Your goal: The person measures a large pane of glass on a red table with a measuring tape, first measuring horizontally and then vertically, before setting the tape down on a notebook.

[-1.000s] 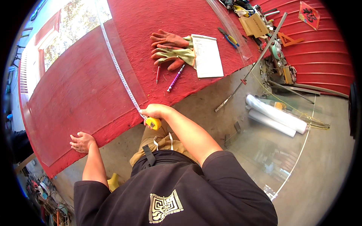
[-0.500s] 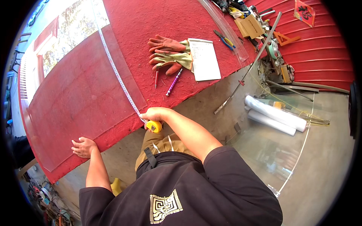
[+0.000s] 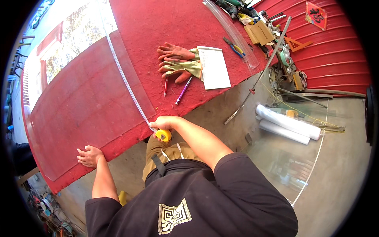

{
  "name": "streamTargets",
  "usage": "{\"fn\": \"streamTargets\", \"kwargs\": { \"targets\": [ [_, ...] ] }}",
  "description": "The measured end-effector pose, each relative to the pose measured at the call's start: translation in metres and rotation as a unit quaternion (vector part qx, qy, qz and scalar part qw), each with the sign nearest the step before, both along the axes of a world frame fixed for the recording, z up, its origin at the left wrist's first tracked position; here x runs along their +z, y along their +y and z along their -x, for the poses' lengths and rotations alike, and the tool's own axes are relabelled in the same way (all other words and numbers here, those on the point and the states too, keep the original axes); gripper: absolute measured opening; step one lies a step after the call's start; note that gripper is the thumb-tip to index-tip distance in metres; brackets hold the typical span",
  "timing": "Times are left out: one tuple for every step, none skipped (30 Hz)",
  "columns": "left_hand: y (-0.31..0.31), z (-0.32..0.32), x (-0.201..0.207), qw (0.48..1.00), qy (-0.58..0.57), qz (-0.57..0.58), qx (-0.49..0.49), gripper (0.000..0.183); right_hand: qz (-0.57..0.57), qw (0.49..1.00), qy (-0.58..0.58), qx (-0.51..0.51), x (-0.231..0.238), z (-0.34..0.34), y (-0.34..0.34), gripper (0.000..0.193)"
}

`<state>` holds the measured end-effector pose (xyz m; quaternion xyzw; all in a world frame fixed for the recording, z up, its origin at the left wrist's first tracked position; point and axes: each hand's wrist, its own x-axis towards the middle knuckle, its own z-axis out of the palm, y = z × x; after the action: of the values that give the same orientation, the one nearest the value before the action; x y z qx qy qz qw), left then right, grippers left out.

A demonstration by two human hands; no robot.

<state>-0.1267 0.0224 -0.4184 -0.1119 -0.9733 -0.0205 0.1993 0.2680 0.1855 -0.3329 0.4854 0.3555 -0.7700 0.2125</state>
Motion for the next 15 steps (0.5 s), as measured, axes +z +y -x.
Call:
{"fn": "streamTargets", "kwargs": {
  "targets": [
    [0.0000,0.0005,0.0000,1.000,0.003,0.000,0.000,0.052,-0.001,1.000,-0.010,-0.004,-0.0006,0.0002,-0.0004,0.067],
    [0.0005,0.0007,-0.0005,1.000,-0.015,0.003,0.002,0.052,-0.014,1.000,-0.011,0.000,-0.0011,0.0006,-0.0009,0.067],
    [0.0008,0.0008,-0.0011,1.000,0.005,-0.002,0.001,0.052,-0.017,1.000,-0.001,0.003,-0.0014,0.0007,-0.0013,0.066],
    [0.0004,0.0006,-0.0015,1.000,0.005,-0.003,0.001,0.052,-0.020,1.000,0.001,0.003,-0.0016,0.0007,-0.0019,0.066],
    [0.0000,0.0004,-0.0020,1.000,-0.004,0.000,-0.001,0.052,-0.018,1.000,-0.009,0.000,-0.0017,0.0005,-0.0023,0.065],
    [-0.0001,0.0003,-0.0027,1.000,0.006,-0.006,0.000,0.052,-0.019,1.000,-0.005,-0.007,-0.0018,0.0003,-0.0027,0.065],
    [-0.0003,0.0002,-0.0034,1.000,0.008,-0.008,-0.001,0.052,-0.021,1.000,0.011,-0.005,-0.0019,0.0001,-0.0027,0.066],
    [-0.0009,0.0004,-0.0039,1.000,0.007,-0.011,-0.009,0.052,-0.023,1.000,0.010,-0.003,-0.0022,-0.0004,-0.0030,0.067],
    [-0.0014,0.0006,-0.0045,1.000,0.013,-0.011,-0.003,0.052,-0.023,1.000,0.007,-0.009,-0.0027,-0.0007,-0.0029,0.068],
    [-0.0018,0.0007,-0.0050,1.000,0.016,-0.011,-0.004,0.052,-0.027,1.000,0.010,0.003,-0.0034,-0.0003,-0.0029,0.068],
    [-0.0017,0.0013,-0.0053,1.000,0.008,-0.010,-0.008,0.052,-0.029,0.999,0.011,0.007,-0.0042,-0.0001,-0.0027,0.068],
    [-0.0014,0.0023,-0.0056,1.000,0.020,-0.008,-0.006,0.052,-0.034,0.999,0.003,0.006,-0.0051,0.0002,-0.0024,0.069],
    [-0.0013,0.0030,-0.0056,1.000,0.021,-0.003,-0.005,0.052,-0.031,0.999,0.017,0.008,-0.0059,0.0006,-0.0022,0.067],
    [-0.0010,0.0036,-0.0056,1.000,0.010,0.006,-0.004,0.052,-0.029,0.999,0.021,0.007,-0.0066,0.0006,-0.0020,0.066],
    [-0.0009,0.0039,-0.0056,1.000,0.021,0.001,-0.003,0.052,-0.027,1.000,0.006,0.004,-0.0073,0.0008,-0.0020,0.065]
  ]
}}
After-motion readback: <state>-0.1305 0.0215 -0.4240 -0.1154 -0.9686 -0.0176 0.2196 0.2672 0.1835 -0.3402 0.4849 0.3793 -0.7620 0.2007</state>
